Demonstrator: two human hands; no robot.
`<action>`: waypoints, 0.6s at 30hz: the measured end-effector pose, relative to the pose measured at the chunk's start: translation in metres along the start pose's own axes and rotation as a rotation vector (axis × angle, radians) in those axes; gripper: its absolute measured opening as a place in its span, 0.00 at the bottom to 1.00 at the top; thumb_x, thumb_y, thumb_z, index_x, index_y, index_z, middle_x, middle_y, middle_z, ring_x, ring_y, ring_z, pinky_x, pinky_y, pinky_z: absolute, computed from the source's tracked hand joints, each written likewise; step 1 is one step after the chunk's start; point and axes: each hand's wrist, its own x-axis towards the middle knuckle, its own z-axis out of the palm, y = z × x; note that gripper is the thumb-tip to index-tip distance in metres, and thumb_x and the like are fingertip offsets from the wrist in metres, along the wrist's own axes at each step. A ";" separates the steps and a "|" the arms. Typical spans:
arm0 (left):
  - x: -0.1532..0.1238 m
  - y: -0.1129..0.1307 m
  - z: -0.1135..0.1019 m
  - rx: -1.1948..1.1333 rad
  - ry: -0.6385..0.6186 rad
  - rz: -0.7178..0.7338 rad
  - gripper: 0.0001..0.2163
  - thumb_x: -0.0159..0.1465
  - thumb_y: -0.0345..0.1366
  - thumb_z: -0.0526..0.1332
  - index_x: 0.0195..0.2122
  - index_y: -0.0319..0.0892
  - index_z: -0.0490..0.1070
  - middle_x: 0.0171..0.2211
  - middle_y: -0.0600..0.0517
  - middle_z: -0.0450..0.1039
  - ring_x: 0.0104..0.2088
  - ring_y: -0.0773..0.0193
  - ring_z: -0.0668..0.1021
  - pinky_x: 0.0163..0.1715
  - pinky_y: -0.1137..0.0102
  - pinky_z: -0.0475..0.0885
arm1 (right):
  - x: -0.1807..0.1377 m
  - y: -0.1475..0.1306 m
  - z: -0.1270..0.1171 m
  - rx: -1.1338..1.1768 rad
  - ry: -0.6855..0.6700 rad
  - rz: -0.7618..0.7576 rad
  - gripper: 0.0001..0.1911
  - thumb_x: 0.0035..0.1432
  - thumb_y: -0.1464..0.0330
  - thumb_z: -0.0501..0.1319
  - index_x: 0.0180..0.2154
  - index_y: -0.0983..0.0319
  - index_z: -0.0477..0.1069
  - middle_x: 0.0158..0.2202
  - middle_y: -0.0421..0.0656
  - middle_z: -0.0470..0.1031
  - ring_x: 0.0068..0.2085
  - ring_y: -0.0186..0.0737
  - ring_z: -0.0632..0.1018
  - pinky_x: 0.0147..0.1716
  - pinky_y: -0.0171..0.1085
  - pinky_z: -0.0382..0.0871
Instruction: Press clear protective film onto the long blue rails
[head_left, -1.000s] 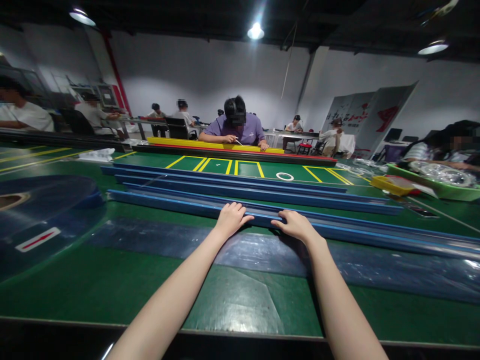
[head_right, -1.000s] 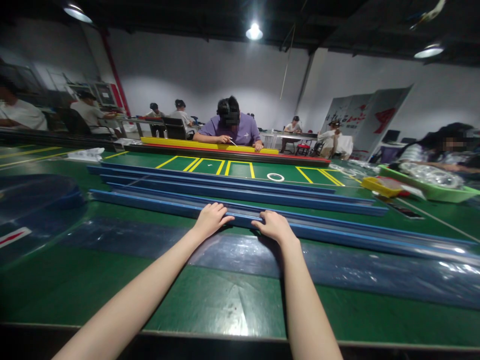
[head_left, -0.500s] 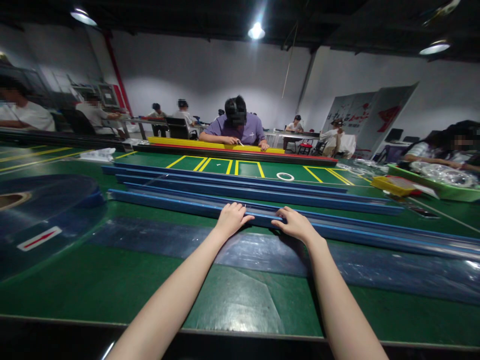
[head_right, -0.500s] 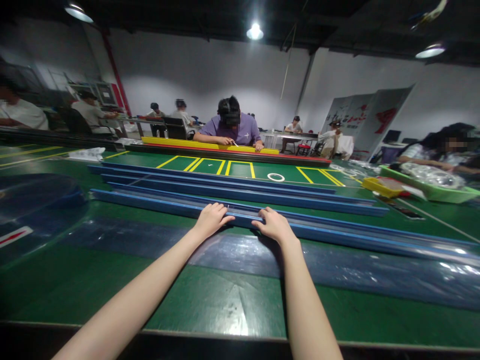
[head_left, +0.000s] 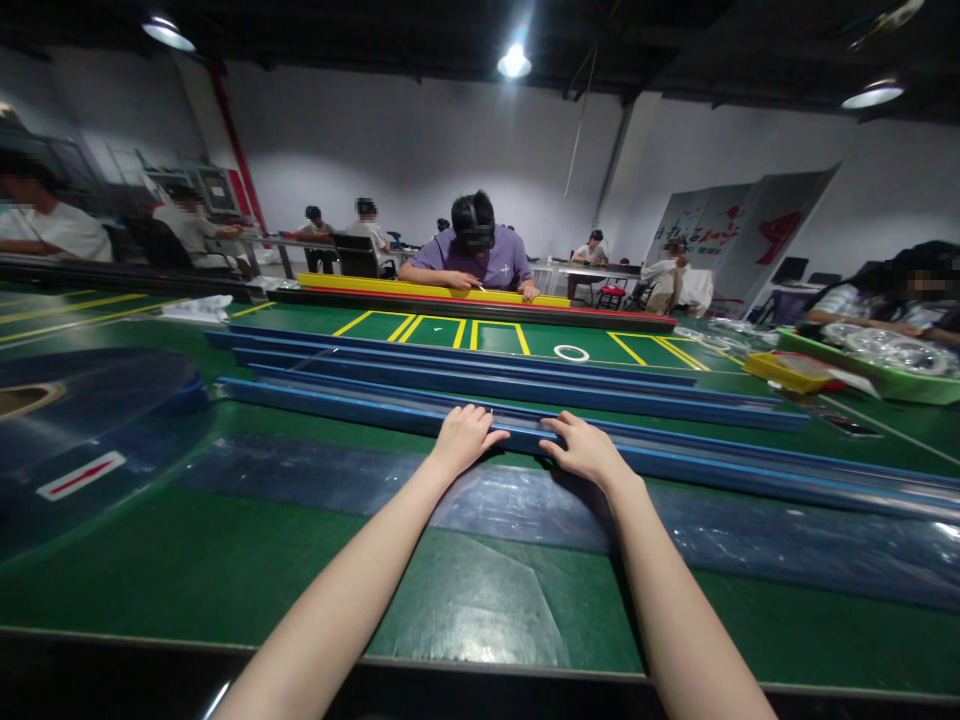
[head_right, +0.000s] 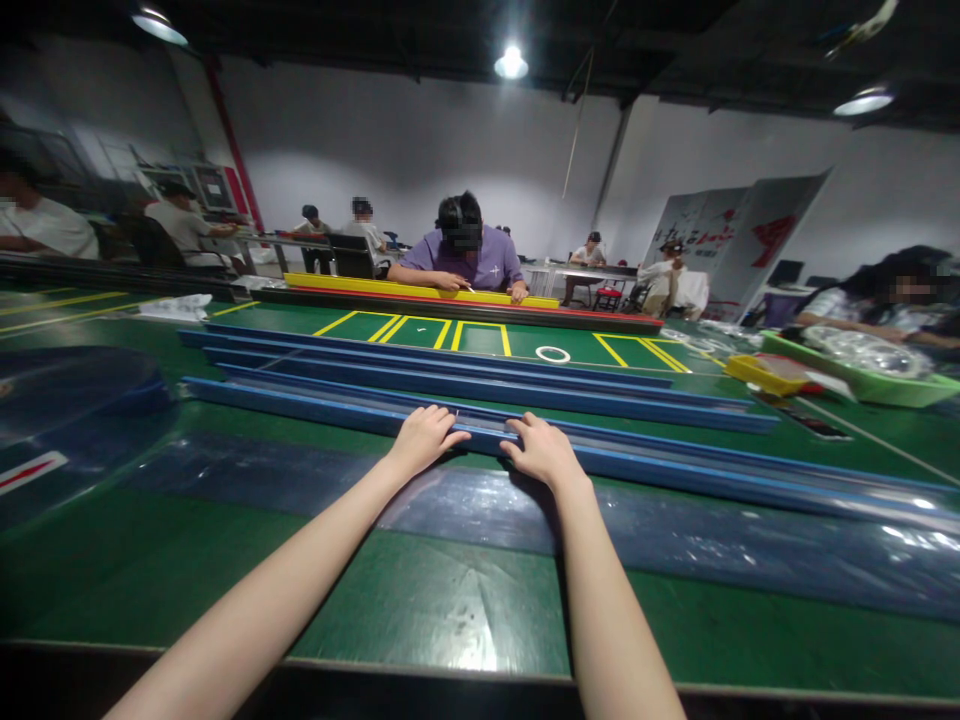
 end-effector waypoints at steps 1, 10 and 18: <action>0.000 0.000 0.000 -0.006 0.004 0.000 0.19 0.62 0.50 0.51 0.30 0.39 0.70 0.30 0.47 0.72 0.34 0.59 0.72 0.31 0.67 0.58 | 0.000 -0.001 0.000 -0.006 -0.001 -0.002 0.22 0.59 0.59 0.50 0.53 0.59 0.65 0.50 0.48 0.67 0.47 0.44 0.71 0.43 0.36 0.61; 0.000 0.000 0.000 0.019 0.002 0.010 0.19 0.62 0.50 0.50 0.28 0.39 0.69 0.28 0.49 0.72 0.32 0.60 0.72 0.32 0.67 0.58 | 0.000 -0.001 0.001 -0.016 -0.013 0.001 0.22 0.59 0.60 0.49 0.53 0.58 0.64 0.52 0.48 0.66 0.48 0.44 0.71 0.44 0.37 0.61; 0.000 0.000 0.000 0.034 0.001 0.017 0.18 0.62 0.50 0.50 0.28 0.40 0.69 0.29 0.49 0.73 0.33 0.60 0.72 0.32 0.67 0.58 | 0.004 -0.010 0.003 0.009 0.050 -0.048 0.19 0.59 0.59 0.51 0.47 0.61 0.67 0.46 0.48 0.70 0.46 0.42 0.71 0.43 0.35 0.60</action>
